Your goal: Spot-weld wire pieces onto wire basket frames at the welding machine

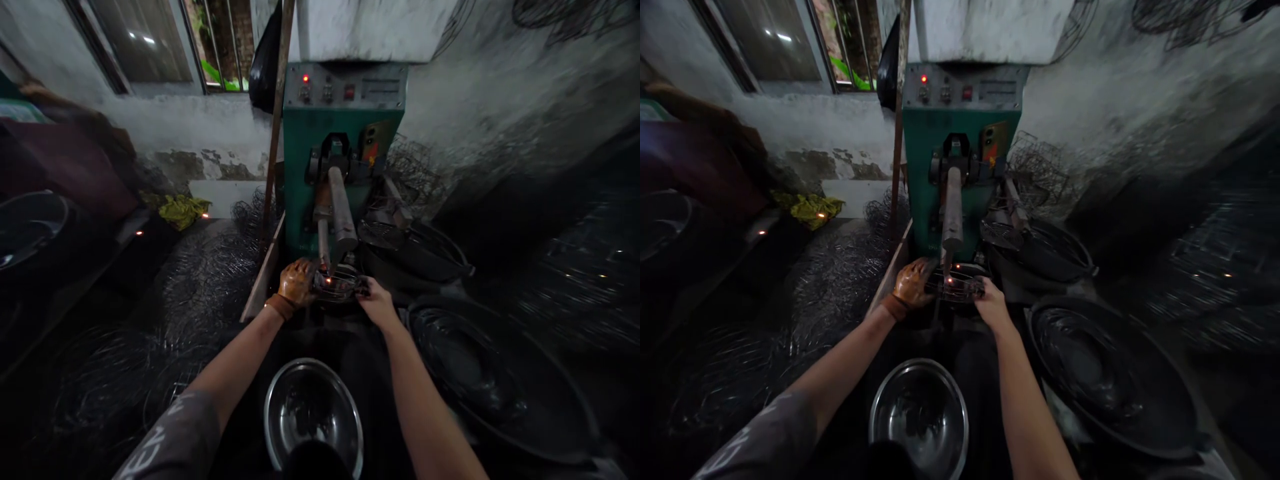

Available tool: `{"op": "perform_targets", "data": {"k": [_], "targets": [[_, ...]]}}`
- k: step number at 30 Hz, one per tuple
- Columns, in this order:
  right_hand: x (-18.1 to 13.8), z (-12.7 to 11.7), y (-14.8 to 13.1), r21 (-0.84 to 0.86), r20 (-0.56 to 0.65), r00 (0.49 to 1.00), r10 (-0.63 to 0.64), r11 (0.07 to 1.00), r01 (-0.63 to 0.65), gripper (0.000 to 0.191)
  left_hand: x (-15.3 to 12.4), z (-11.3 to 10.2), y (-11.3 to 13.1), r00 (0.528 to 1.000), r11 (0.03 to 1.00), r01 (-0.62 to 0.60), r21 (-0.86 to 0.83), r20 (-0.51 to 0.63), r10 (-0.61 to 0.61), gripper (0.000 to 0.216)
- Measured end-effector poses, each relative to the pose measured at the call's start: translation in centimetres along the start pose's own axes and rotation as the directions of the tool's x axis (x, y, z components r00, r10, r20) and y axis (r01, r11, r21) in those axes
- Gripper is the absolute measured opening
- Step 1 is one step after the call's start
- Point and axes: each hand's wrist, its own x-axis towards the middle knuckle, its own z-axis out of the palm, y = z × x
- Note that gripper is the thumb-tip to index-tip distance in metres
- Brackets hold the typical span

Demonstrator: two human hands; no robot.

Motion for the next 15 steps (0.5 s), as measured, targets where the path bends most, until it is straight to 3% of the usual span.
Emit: {"op": "perform_targets", "data": {"k": [3, 7, 11, 15], "targets": [[0.5, -0.2, 0.2, -0.068, 0.054, 0.998, 0.014, 0.998, -0.010, 0.036, 1.0, 0.6, 0.4, 0.996, 0.997, 0.055, 0.053, 0.063, -0.058, 0.069], [1.6, -1.2, -0.5, -0.217, 0.160, 0.987, 0.010, 0.976, 0.025, 0.044, 1.1, 0.8, -0.2, 0.999, 1.000, 0.013, 0.011, 0.033, -0.013, 0.072], [1.9, -1.8, -3.1, -0.370, 0.228, 0.973, -0.040, 0.921, 0.125, 0.048, 0.9, 1.4, -0.5, 0.999, 1.000, 0.014, -0.014, 0.033, -0.013, 0.070], [2.3, -1.7, -6.2, -0.530, 0.259, 0.966, -0.009, 0.835, 0.150, 0.034, 0.6, 2.1, -0.6, 0.998, 0.999, 0.037, -0.017, 0.053, -0.036, 0.072]]}}
